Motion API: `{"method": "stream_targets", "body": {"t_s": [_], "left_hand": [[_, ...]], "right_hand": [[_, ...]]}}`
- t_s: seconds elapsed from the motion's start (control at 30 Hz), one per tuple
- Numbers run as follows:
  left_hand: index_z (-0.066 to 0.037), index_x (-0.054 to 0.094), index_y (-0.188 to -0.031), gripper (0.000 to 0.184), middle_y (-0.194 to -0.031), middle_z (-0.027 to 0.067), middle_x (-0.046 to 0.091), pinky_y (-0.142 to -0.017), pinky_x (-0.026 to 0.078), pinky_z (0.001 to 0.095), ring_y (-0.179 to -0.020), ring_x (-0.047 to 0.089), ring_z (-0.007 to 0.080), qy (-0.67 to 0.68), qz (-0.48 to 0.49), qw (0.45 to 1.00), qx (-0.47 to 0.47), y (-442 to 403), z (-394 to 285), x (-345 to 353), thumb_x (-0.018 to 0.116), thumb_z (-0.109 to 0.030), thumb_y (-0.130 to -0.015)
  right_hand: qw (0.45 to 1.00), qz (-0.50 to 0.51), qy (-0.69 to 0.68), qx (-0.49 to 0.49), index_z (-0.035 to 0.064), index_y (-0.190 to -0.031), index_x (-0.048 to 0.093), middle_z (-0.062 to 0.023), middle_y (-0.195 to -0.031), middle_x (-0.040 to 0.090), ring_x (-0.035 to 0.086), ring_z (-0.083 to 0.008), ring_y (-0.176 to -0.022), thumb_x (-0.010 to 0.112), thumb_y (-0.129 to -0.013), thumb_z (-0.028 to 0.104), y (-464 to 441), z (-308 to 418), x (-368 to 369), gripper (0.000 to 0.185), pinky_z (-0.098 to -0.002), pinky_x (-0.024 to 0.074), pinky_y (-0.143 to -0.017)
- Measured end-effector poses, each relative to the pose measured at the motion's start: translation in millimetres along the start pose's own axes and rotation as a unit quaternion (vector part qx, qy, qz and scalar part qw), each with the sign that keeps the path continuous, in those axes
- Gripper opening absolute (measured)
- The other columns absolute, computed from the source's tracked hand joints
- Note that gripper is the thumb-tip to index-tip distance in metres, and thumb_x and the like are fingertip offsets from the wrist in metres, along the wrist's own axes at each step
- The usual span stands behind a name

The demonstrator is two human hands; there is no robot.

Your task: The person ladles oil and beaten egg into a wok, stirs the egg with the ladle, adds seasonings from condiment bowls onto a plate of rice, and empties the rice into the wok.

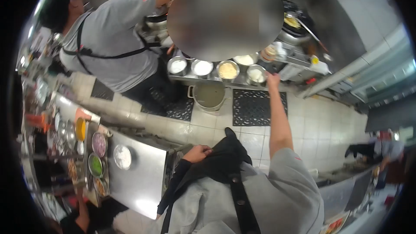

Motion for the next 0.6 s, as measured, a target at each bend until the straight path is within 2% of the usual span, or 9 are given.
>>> {"method": "stream_targets", "body": {"t_s": [0.07,0.13,0.2,0.3,0.4,0.43,0.47,0.53,0.6], "left_hand": [[-0.003,0.072,-0.117,0.031,-0.109,0.0173,0.074,-0.092,0.053,0.0385,-0.104,0.071,0.0313,0.014,0.019,1.0,-0.009,-21,-30,11,0.06,-0.027,-0.1],[-0.003,0.071,-0.117,0.031,-0.11,0.0172,0.074,-0.092,0.053,0.0385,-0.104,0.07,0.0313,0.031,0.005,0.999,-0.013,-42,-55,24,0.059,-0.026,-0.1],[-0.002,0.071,-0.117,0.032,-0.11,0.0171,0.074,-0.092,0.053,0.0385,-0.105,0.07,0.0312,0.038,0.005,0.999,-0.016,-48,-67,35,0.059,-0.026,-0.1],[-0.001,0.071,-0.117,0.031,-0.11,0.0161,0.074,-0.092,0.053,0.0392,-0.103,0.071,0.0314,0.037,-0.006,0.999,-0.01,-67,-78,44,0.058,-0.024,-0.1],[-0.002,0.072,-0.116,0.03,-0.109,0.0165,0.075,-0.091,0.054,0.0392,-0.101,0.071,0.0324,0.03,-0.031,0.998,-0.035,-76,-74,45,0.059,-0.024,-0.1],[-0.002,0.072,-0.113,0.03,-0.103,0.0204,0.074,-0.088,0.053,0.0419,-0.097,0.07,0.0367,0.039,-0.045,0.998,-0.028,-77,-78,42,0.059,-0.024,-0.098],[-0.002,0.072,-0.113,0.03,-0.103,0.0204,0.074,-0.088,0.053,0.0415,-0.097,0.07,0.0361,0.03,-0.051,0.998,-0.031,-79,-79,41,0.06,-0.024,-0.097],[-0.002,0.072,-0.113,0.029,-0.103,0.0204,0.074,-0.089,0.053,0.0407,-0.097,0.071,0.035,0.019,-0.061,0.997,-0.033,-83,-79,42,0.061,-0.023,-0.097],[-0.002,0.072,-0.114,0.029,-0.104,0.0201,0.074,-0.089,0.054,0.04,-0.098,0.071,0.0339,0.055,-0.063,0.995,-0.06,-86,-85,43,0.061,-0.022,-0.096]], "right_hand": [[0.995,0.013,-0.07,-0.071,-0.0039,-0.115,0.064,-0.0084,-0.097,0.07,0.058,-0.0149,-0.07,0.084,-0.08,0.03,-30,6,14,0.053,-0.0319,0.0431,-0.056],[0.976,0.151,-0.151,0.034,-0.0043,-0.122,0.059,-0.0075,-0.104,0.07,0.061,-0.0148,-0.079,0.086,-0.079,0.03,-12,46,2,0.062,-0.0304,0.0465,-0.065],[0.972,0.187,-0.139,0.035,-0.0035,-0.117,0.063,-0.0076,-0.1,0.07,0.062,-0.0143,-0.083,0.085,-0.081,0.031,-16,47,-3,0.054,-0.0305,0.048,-0.07],[0.967,0.178,-0.166,-0.076,-0.0016,-0.108,0.068,-0.007,-0.095,0.07,0.063,-0.0149,-0.083,0.085,-0.082,0.033,-24,37,-2,0.047,-0.0307,0.0489,-0.071],[0.981,0.167,-0.067,-0.066,-0.0052,-0.099,0.071,-0.0092,-0.091,0.072,0.064,-0.0178,-0.08,0.085,-0.081,0.033,-9,59,-17,0.045,-0.0323,0.0515,-0.075],[0.981,0.171,-0.049,-0.081,-0.0056,-0.096,0.073,-0.0112,-0.088,0.073,0.066,-0.0187,-0.079,0.085,-0.08,0.037,-9,59,-18,0.047,-0.0332,0.0523,-0.075],[0.985,0.159,-0.018,-0.065,-0.0062,-0.095,0.075,-0.0134,-0.087,0.075,0.068,-0.0198,-0.079,0.085,-0.079,0.04,-15,51,-13,0.049,-0.0346,0.0531,-0.076],[0.984,0.143,-0.018,-0.1,-0.0049,-0.094,0.077,-0.0134,-0.081,0.075,0.068,-0.0197,-0.076,0.084,-0.079,0.04,-31,31,0,0.048,-0.0357,0.0533,-0.075],[0.979,0.161,-0.021,-0.126,-0.0044,-0.087,0.075,-0.0151,-0.076,0.074,0.065,-0.0202,-0.069,0.081,-0.081,0.034,-16,55,-10,0.039,-0.0371,0.0514,-0.07]]}}
Point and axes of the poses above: each hand's wrist, its own y-axis away from the middle knuckle, its own x-axis out of the palm, z = x × y, the point moved 4 cm from there along -y, towards the middle knuckle
